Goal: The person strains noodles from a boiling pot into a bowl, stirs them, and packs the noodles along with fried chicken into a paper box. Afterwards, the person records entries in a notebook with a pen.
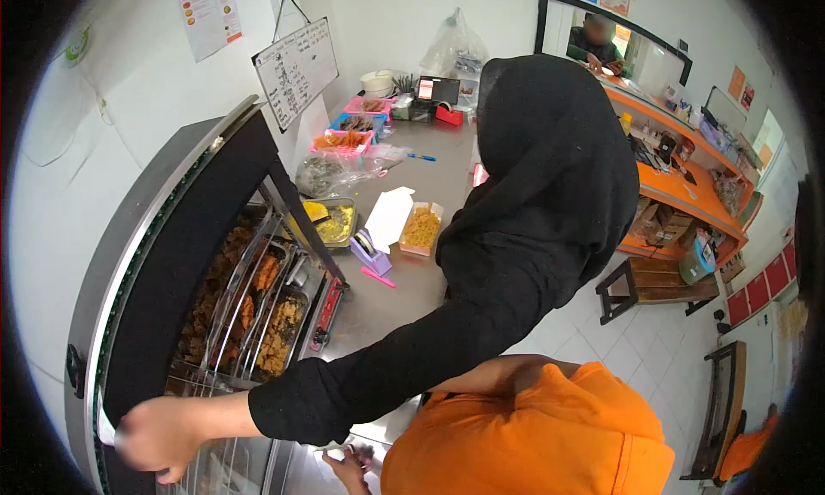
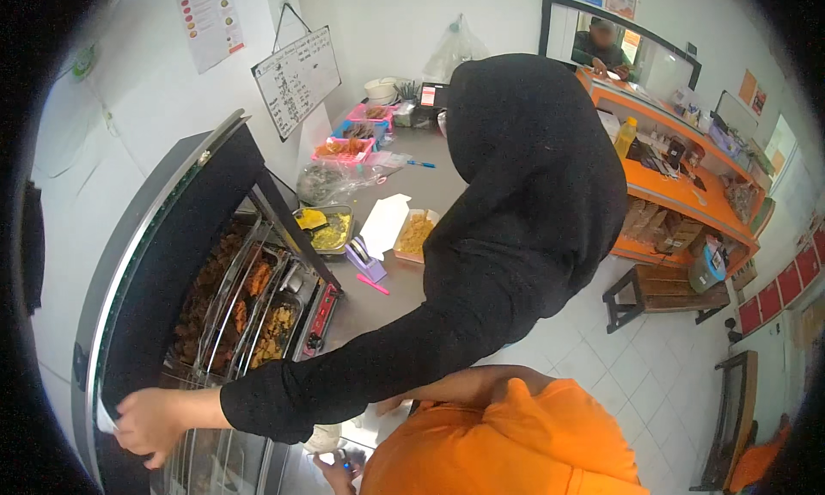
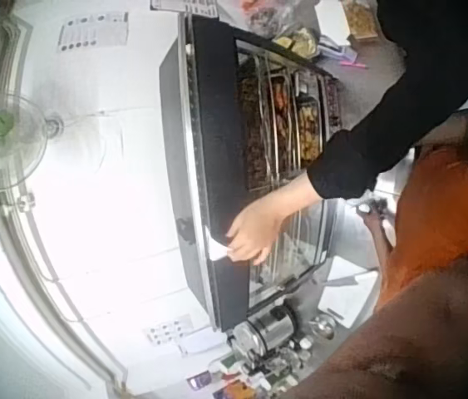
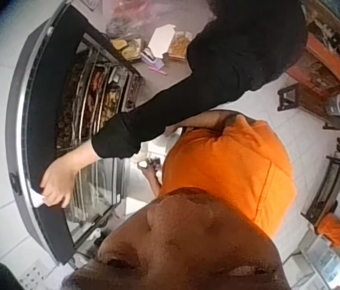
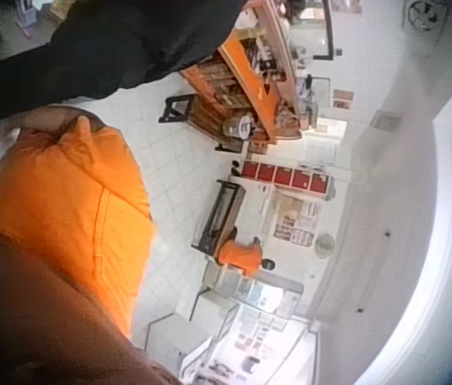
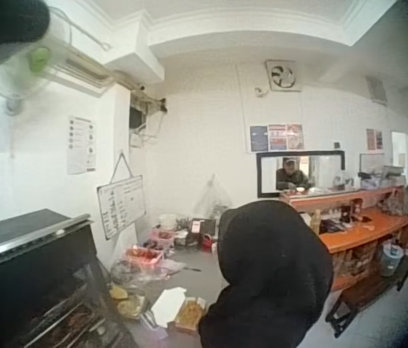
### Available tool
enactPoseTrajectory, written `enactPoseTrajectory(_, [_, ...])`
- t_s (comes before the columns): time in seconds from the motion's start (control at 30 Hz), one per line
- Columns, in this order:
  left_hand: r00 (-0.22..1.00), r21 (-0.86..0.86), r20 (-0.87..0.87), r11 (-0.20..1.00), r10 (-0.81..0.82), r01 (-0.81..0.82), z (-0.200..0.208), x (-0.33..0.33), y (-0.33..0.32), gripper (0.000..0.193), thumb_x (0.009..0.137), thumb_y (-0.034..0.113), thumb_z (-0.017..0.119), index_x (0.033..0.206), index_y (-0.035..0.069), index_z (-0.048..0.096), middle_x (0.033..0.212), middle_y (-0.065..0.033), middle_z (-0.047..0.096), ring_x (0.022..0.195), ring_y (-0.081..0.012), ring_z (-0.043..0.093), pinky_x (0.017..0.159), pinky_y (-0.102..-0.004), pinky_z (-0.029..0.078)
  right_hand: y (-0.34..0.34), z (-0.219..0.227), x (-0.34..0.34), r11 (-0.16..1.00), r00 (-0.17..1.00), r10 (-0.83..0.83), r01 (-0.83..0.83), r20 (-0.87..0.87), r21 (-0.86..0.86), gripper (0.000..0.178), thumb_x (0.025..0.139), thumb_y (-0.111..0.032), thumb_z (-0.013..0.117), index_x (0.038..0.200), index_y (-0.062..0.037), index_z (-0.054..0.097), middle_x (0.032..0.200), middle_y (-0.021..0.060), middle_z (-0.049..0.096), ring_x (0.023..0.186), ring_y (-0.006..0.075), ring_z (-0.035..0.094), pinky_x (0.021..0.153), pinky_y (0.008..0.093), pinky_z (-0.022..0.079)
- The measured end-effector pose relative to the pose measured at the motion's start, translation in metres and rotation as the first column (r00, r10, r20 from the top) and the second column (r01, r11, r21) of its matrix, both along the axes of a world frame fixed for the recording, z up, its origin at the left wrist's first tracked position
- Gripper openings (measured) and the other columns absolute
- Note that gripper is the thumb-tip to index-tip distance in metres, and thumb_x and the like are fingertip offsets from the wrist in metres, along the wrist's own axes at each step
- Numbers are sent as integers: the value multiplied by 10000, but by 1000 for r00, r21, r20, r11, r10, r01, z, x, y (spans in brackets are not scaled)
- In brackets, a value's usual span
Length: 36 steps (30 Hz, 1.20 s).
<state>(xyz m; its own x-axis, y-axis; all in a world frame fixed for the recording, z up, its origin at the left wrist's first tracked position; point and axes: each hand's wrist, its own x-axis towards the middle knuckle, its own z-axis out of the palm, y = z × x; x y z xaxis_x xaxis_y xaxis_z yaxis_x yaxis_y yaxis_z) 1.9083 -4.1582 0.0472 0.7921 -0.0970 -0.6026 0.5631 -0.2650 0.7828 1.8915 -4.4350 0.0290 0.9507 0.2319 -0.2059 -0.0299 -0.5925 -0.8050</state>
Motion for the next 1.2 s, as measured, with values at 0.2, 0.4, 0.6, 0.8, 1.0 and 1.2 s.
enactPoseTrajectory(0.2, [995, 28, -91, 998, -47, 49, -1, 28, -7, 391, 1031, 228, 568, 1359, 74, 422, 656, -116, 627, 430, -193, 609, 369, -330, 519, -32, -10, -5, 967, 999, 17, -8, 36, -253, 673, 890, -309, 665, 1461, -32, 439, 1482, 166, 478, 1357, 312, 462, 1114, 423, 395])
enactPoseTrajectory(0.4, [902, 140, 411, 987, -128, 77, 5, 19, -25, 310, 1004, 116, 606, 735, -16, 528, 640, -94, 621, 498, -141, 572, 435, -286, 489, -48, 10, -13, 873, 999, -38, 15, -39, -487, 655, 874, -293, 671, 1434, -17, 474, 1462, 171, 495, 1341, 325, 475, 1105, 430, 405])
enactPoseTrajectory(0.6, [885, -117, 457, 992, 86, -36, -9, -7, -33, 252, 1005, 92, 566, 781, -23, 567, 743, -98, 659, 651, -144, 626, 551, -268, 525, -31, -20, -13, 960, 962, 101, -27, 255, -280, 389, 771, -210, 678, 1104, -8, 686, 1206, 190, 620, 1139, 364, 581, 985, 452, 473])
enactPoseTrajectory(0.8, [891, -146, 453, 984, -29, 106, 1, -12, -77, 180, 981, 57, 569, 879, -58, 663, 768, -72, 673, 707, -119, 630, 627, -272, 547, -47, -7, 4, 991, 976, 125, -133, 179, 28, 152, 734, -128, 702, 824, -6, 718, 911, 161, 688, 892, 322, 667, 812, 426, 522])
enactPoseTrajectory(1.0, [771, 84, 522, 922, -364, 379, 18, -17, -65, 147, 941, 30, 612, 1070, -40, 628, 743, -69, 675, 599, -122, 609, 555, -265, 499, -68, -8, -23, 983, 954, -111, 65, 278, 171, 161, 806, -182, 721, 906, -57, 709, 879, 128, 697, 761, 287, 677, 696, 391, 540])
enactPoseTrajectory(1.2, [221, 130, 969, 990, -113, -62, 82, 56, -75, 153, 960, 72, 612, 847, -20, 563, 826, -151, 626, 704, -258, 550, 677, -386, 485, -112, 34, -99, 877, 854, -447, 477, 266, -60, 291, 858, -320, 700, 958, -50, 662, 905, 149, 700, 794, 319, 690, 710, 437, 539])
